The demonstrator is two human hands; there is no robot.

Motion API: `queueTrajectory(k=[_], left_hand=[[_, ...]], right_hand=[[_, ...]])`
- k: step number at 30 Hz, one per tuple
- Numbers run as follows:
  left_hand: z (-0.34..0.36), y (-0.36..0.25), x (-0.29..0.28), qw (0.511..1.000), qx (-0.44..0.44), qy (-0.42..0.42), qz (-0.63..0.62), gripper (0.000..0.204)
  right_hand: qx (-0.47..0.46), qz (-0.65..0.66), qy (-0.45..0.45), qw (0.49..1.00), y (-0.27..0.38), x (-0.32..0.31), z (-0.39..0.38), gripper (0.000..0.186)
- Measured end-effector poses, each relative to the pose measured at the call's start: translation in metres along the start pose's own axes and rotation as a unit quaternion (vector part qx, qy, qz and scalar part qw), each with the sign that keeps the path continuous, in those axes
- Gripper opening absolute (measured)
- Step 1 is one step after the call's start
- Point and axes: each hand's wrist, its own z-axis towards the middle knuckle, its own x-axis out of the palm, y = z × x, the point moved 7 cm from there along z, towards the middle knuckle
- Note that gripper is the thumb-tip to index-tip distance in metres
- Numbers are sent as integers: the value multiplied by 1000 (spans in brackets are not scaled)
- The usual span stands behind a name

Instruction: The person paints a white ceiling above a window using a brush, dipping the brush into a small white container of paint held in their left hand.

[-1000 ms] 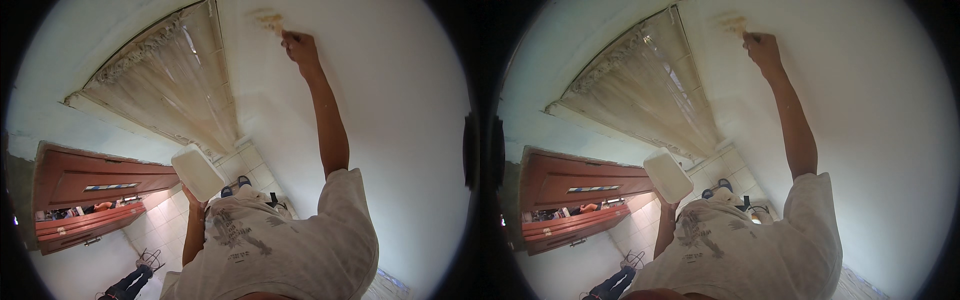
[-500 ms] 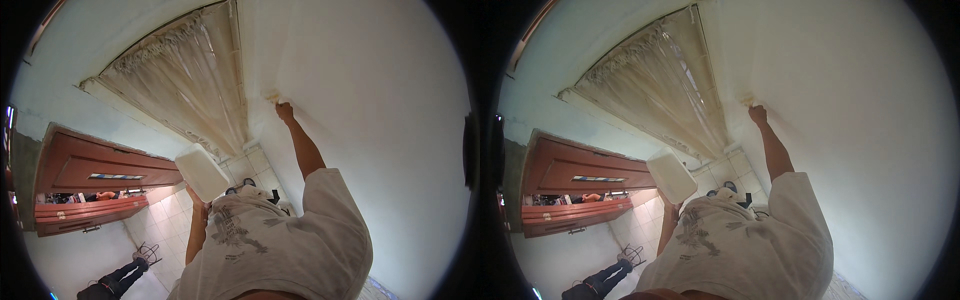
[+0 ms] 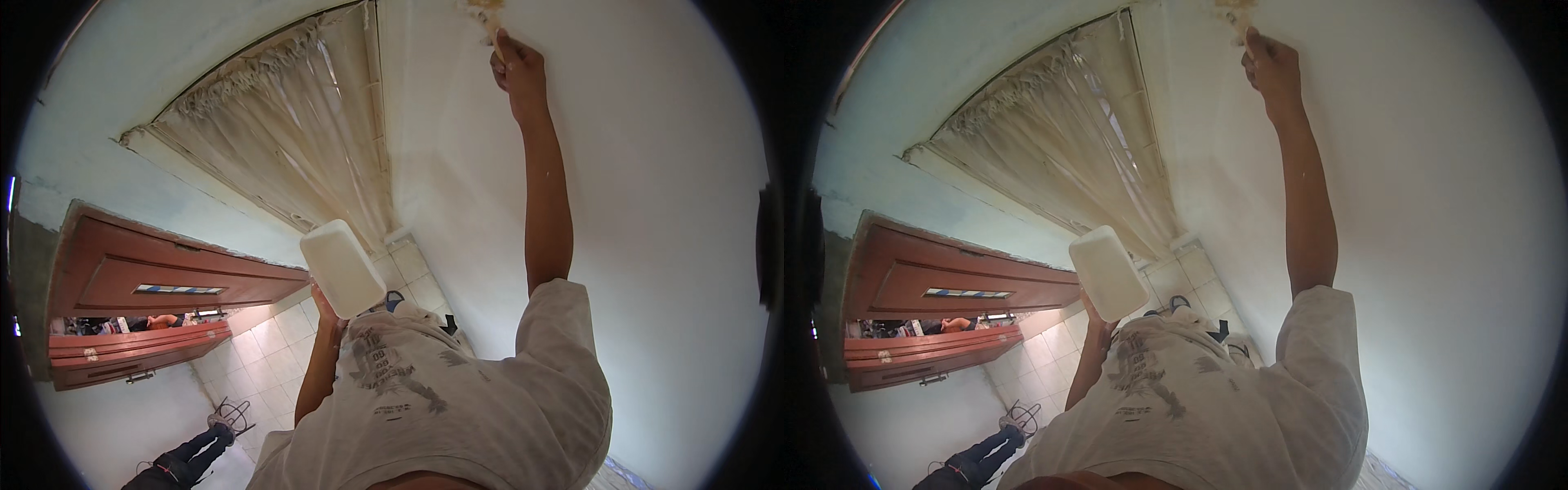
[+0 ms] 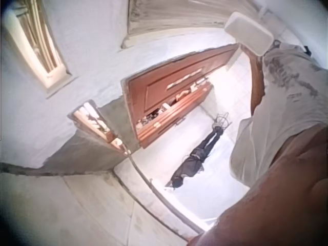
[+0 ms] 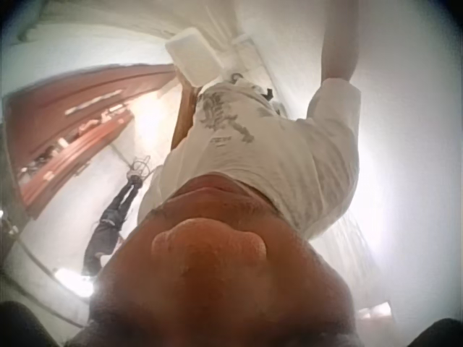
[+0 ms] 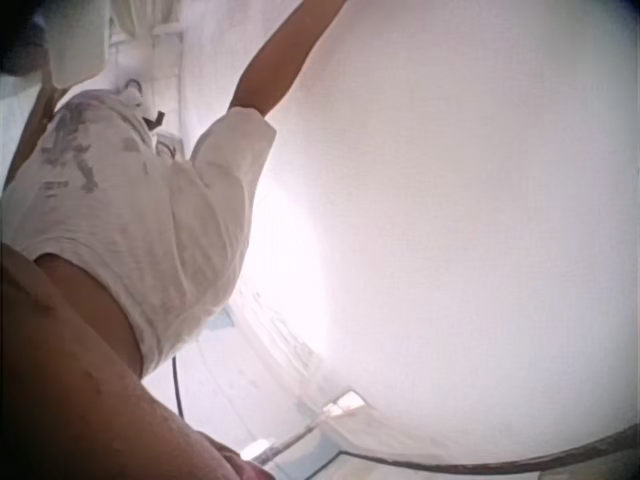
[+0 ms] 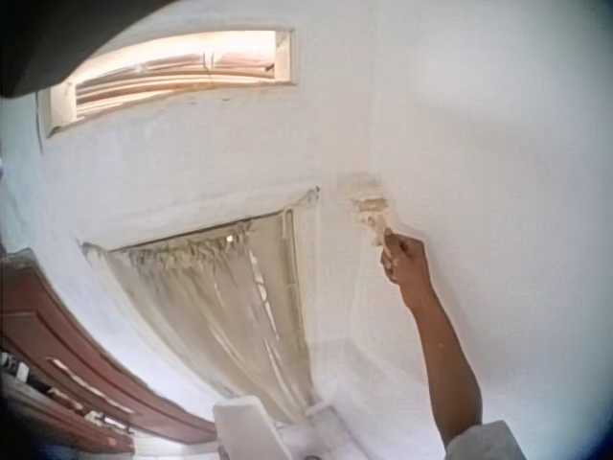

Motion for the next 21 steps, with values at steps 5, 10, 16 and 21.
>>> queueTrajectory(k=[5,10,16,21], left_hand=[[-2,1,1,999,-12,12,-34,52],[-9,-12,-20,998,4,-16,-59,53],[-6,-25,-16,996,7,-5,-90,54],[-3,-23,-3,995,-8,13,-100,55]], right_hand=[[-7,-291,-32,956,-144,-2,16,48],[220,-299,19,928,-345,8,-79,54],[396,-222,3,891,-418,-19,-131,40],[246,-204,23,947,-277,4,-33,37]])
